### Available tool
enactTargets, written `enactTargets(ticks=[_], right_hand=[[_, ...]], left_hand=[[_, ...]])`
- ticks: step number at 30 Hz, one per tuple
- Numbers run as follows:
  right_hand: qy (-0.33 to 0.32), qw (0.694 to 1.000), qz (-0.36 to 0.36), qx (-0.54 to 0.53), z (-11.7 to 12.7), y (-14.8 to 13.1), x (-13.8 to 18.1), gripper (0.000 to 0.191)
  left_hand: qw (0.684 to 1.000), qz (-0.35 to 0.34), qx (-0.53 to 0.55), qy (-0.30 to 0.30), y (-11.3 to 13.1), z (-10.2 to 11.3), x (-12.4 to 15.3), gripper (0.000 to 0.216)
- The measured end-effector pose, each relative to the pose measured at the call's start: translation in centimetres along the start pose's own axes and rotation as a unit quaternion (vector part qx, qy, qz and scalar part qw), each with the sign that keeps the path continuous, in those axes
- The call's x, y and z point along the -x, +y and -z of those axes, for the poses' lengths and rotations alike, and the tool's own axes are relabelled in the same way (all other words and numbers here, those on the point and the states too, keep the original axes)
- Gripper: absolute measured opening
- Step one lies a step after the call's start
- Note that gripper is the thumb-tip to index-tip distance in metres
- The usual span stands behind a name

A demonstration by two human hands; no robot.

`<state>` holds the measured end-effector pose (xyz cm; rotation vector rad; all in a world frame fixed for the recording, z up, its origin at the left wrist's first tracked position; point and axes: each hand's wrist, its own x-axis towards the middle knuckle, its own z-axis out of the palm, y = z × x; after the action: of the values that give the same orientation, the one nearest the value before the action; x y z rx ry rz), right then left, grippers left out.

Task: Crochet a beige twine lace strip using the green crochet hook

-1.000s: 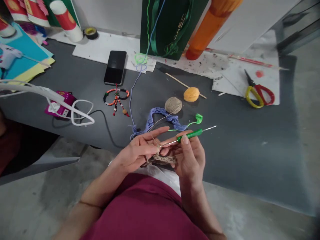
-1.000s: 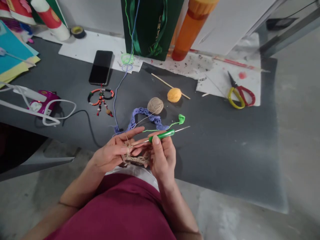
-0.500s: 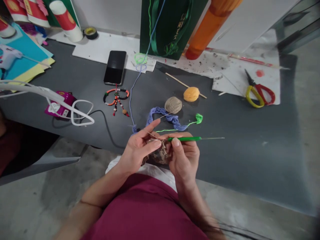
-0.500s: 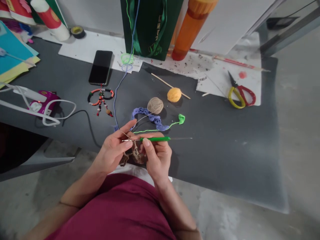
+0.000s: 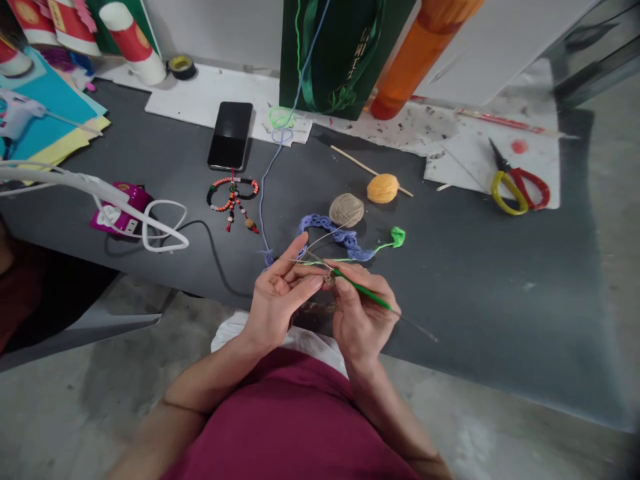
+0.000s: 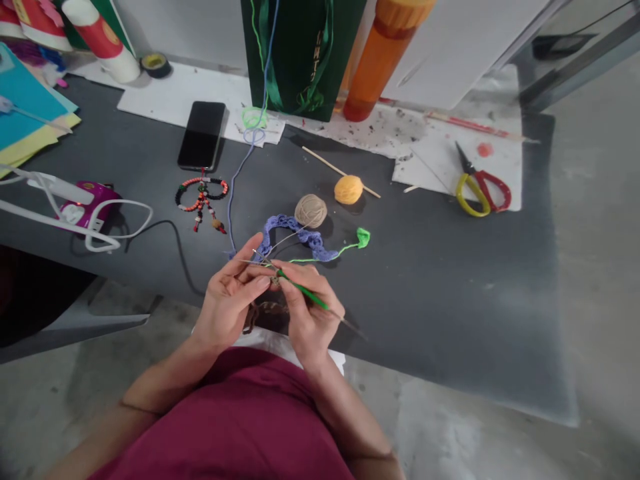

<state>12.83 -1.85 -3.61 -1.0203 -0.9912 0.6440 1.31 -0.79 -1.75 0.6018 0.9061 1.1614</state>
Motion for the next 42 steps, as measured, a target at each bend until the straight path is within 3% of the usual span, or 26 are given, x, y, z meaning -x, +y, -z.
enactTargets(ticks=[5,9,18,28,42], right_hand=[[0.024,0.976,-0.186,-0.111,-0.2,-0.7,-0.8,0.004],[0.024,0.964,-0.232,-0.123,0.0,-1.3,-1.2,0.012],[0.024,0.966,-0.231,-0.111,0.2,-1.5,-1.6,0.019],[-0.018,0.975,-0.206,-0.081,0.7,-1.9,-1.8,0.025],[-0.026,0.977,-0.199,-0.074,0.8,-1.9,-1.9,0.024]], left_hand=[[1.000,0.003,-0.023,-0.016,0.7,0.4,0.0,0.064],[0.999,0.004,-0.047,-0.022,1.1,0.4,0.0,0.062],[0.998,0.007,-0.050,-0.037,1.5,1.0,-0.2,0.058],[0.998,-0.018,-0.049,-0.040,2.0,1.2,-0.6,0.052],[0.997,-0.023,-0.056,-0.044,2.0,1.4,-0.5,0.057]])
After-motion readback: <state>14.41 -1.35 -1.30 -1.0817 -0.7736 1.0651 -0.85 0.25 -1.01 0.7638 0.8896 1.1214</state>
